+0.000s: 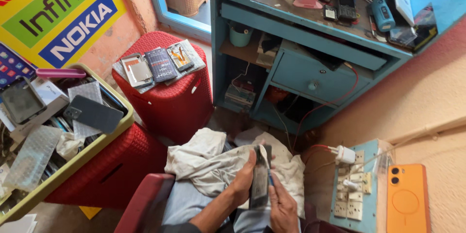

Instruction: The person cleans the internal components of a mobile phone using a toothbrush and a metal tool while the phone sits on a white cloth on their lap.

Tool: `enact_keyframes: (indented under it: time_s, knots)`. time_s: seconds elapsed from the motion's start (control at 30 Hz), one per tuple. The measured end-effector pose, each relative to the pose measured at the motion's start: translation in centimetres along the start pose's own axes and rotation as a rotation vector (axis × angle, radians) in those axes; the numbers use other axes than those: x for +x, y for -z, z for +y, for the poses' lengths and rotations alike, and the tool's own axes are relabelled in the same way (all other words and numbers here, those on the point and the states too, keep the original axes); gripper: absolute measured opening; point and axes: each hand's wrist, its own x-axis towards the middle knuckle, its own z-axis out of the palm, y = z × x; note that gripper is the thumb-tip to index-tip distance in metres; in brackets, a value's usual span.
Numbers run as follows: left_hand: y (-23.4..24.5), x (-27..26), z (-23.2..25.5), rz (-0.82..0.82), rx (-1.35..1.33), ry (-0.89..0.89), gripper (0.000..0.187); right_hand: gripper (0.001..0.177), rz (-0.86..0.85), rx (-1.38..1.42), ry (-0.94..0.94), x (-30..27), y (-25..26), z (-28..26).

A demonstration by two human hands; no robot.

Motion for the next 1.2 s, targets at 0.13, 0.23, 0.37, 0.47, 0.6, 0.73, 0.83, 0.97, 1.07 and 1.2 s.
enact_keyframes:
  time_s: [0.13, 0.23, 0.37, 0.47, 0.6, 0.73, 0.83, 0.97, 1.07, 1.2]
  knots:
    - [-0.7, -0.2, 0.4, -0.002, 0.020, -0.103, 0.075, 0.040, -0.018, 0.015, 0.018, 0.2, 0.1, -2.6]
    - [-0.2, 0.2, -0.2, -0.038, 0.042, -0.137, 0.076, 0.040, 0.009, 0.024, -0.028, 0.7, 0.7, -2.7]
    - [1.1, 1.3, -0.4, -0.132, -0.140, -0.085, 0.087, 0.029, 0.069, -0.169, 0.321, 1.8, 0.0, -1.2]
    - [0.6, 0.4, -0.4, -0.095, -0.105, -0.124, 0.085, 0.037, -0.083, -0.207, -0.147, 1.0, 0.6, -2.6]
    - [-0.5, -0.2, 2.0, -0.074, -0.028, -0.197, 0.087, 0.039, -0.011, -0.127, -0.038, 1.2, 0.7, -5.6]
    - [-0.7, -0.2, 2.9, -0.128, -0.108, -0.217, 0.087, 0.035, -0.014, -0.094, 0.274, 1.5, 0.8, -5.9]
    - [-0.7, -0.2, 3.4, -0.141, -0.121, -0.211, 0.089, 0.036, -0.028, -0.146, 0.168, 2.3, 1.1, -6.0]
    - [-0.8, -0.9, 4.8, -0.134, -0.139, -0.220, 0.088, 0.038, -0.095, -0.123, 0.212, 2.7, 1.5, -6.7]
    - [-1.1, -1.1, 5.8, -0.175, -0.154, -0.238, 0.086, 0.038, -0.097, -0.092, 0.129, 2.9, 1.5, -7.1]
    - [-1.3, -1.4, 5.8, -0.210, -0.118, -0.259, 0.086, 0.040, -0.115, -0.228, 0.101, 2.9, 1.4, -8.0]
